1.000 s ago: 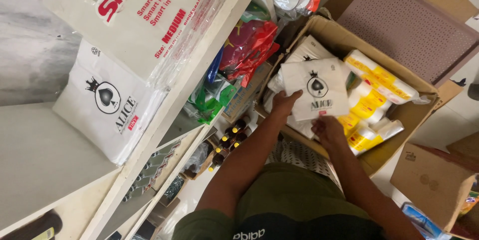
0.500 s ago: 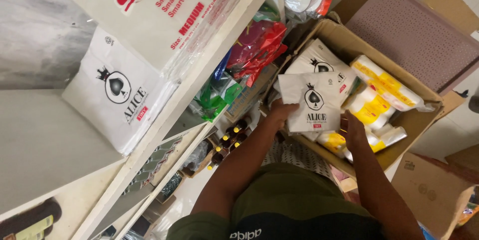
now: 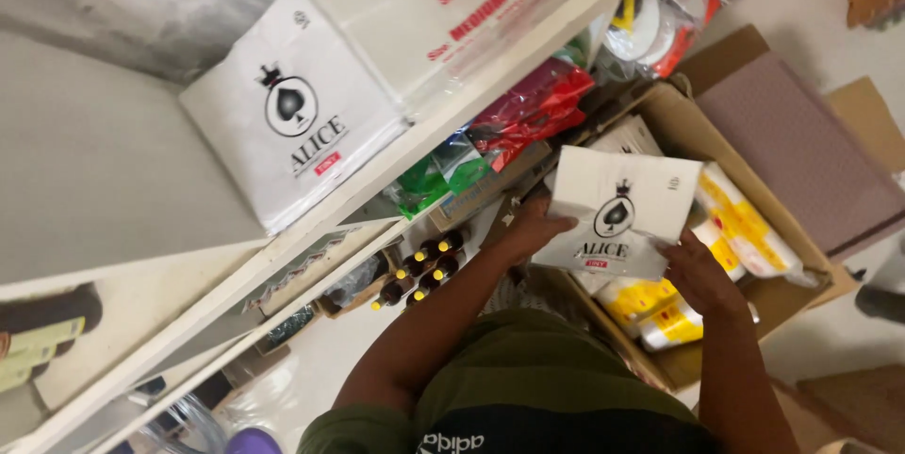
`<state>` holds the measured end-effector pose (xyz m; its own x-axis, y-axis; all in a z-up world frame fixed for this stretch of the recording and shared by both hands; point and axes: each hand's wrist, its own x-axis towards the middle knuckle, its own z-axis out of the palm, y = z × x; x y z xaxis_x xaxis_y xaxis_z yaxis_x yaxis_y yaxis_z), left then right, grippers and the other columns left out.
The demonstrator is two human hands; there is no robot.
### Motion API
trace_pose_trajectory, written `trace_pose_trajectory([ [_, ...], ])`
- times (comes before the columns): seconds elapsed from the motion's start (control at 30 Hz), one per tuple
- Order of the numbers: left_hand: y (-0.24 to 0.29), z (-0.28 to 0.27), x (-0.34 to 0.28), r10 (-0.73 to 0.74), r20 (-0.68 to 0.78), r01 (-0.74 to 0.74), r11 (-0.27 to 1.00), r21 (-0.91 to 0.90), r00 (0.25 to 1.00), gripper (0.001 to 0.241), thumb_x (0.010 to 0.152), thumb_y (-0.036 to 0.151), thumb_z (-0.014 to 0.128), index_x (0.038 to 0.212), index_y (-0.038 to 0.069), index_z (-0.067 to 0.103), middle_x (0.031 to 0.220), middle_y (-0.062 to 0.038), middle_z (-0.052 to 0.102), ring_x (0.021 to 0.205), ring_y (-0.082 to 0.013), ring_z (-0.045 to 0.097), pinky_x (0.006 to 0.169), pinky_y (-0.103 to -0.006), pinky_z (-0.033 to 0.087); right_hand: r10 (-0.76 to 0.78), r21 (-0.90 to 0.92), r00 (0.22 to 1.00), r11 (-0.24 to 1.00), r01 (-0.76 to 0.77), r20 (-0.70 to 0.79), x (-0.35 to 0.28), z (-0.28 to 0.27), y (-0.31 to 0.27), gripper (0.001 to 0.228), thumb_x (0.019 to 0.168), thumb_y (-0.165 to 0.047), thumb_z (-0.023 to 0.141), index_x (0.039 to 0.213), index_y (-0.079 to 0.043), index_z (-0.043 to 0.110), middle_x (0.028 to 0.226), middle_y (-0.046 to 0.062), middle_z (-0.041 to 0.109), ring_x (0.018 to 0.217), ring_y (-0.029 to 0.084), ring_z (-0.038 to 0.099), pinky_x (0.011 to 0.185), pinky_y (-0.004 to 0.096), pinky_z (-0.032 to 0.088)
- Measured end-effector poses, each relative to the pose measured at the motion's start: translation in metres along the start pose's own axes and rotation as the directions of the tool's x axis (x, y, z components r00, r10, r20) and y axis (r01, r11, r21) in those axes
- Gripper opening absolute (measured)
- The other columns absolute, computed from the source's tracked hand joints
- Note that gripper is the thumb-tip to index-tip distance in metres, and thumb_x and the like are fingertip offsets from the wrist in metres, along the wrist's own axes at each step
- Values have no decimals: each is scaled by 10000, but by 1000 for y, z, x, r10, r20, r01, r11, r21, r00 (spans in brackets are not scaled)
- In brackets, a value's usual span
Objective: Organizing and restocking plastic bags and small retail items on store shelves and in a storage box.
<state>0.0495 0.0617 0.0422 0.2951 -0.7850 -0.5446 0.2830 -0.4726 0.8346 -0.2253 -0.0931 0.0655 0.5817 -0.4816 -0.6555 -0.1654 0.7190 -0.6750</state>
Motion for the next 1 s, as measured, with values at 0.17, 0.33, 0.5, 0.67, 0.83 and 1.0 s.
trace_pose_trajectory([
  [0.17,54,-10,-36,189,-84,-188,982,22,978,387,936,244,749,1242,14,698,1088,-100,767,946,-184,716,848,-348,577,-149,-248,982,962,116,-119,-33,57,-71,451,1010,-160,606,1449,-70,560,1250,47,669,1088,178,586,908,334,483],
  [0.33,134,-28,-103,361,-229,-360,932,44,904,323,1004,214,733,1256,13,725,1073,-84,774,939,-132,702,851,-328,573,-373,-286,925,881,377,73,-52,101,-140,325,1085,-95,581,1398,-8,583,1294,102,661,1145,187,606,979,358,483],
  [0.5,216,-59,-179,547,-390,-619,781,-81,741,348,1043,120,670,1376,19,668,1112,-82,766,932,-66,668,852,-274,587,-442,-357,889,816,454,121,-93,218,-221,384,1073,-57,485,1451,-69,551,1338,117,652,1206,249,654,996,457,559],
  [0.67,283,-110,-239,521,-597,-585,804,104,610,449,1015,123,634,1458,67,582,1099,-85,782,822,-84,699,780,-272,613,-602,-301,725,661,687,333,32,202,-248,184,1175,-12,507,1359,3,498,1332,152,622,1279,279,629,1128,440,532],
  [0.83,301,-170,-250,533,-755,-458,819,346,382,495,983,106,646,1467,59,555,1070,-135,801,767,-188,755,704,-334,632,-619,-377,565,421,825,546,-25,369,-283,234,1126,-37,536,1354,-13,583,1193,115,672,1062,159,645,937,334,531],
  [1.0,300,-223,-235,583,-809,-256,795,550,74,535,910,55,645,1436,22,553,979,-247,749,870,-389,733,786,-471,586,-560,-415,487,260,872,670,-55,479,-271,279,1085,-50,561,1348,-53,652,1172,84,716,995,106,687,850,287,556],
])
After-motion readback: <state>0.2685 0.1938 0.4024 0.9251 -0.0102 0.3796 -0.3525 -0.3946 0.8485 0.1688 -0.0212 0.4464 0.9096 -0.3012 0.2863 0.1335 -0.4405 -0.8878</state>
